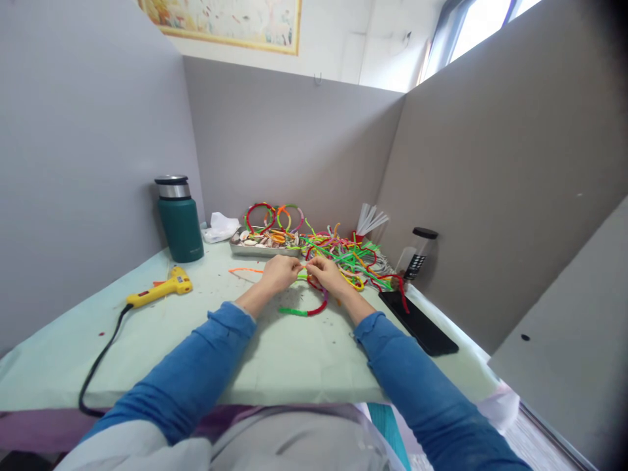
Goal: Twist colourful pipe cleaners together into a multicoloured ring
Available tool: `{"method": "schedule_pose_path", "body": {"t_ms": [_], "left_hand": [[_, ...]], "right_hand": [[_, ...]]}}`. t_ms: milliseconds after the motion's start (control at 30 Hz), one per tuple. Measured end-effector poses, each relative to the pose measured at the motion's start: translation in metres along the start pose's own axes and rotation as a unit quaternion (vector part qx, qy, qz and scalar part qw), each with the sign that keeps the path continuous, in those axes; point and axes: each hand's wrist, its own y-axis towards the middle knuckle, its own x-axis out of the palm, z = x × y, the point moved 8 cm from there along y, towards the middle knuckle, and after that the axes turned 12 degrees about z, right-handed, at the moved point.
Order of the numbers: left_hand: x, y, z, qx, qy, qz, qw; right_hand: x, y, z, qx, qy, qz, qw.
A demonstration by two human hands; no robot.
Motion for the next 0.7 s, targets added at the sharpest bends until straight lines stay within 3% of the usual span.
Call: {"method": "schedule_pose_path", "body": {"t_ms": [433,600,700], "left_hand": [[0.010,0.004,0.002,0.023,-0.061,-0.034,0.997],[0.007,0.005,-0.008,-0.004,-0.067,0.004,0.998],[0.006,0.005,-0.021,-0.046,-0.047,0.023,0.998]], "right_hand": [[-0.005,0.004,-0.004,-0.065,-0.133,0.032,0.988],[-0.010,0.005,-0.007,-0.116,-0.234,0.056,0.964],[-0.019,0.005,-0.007,-0.113,-0.358,0.067,0.925]]}}
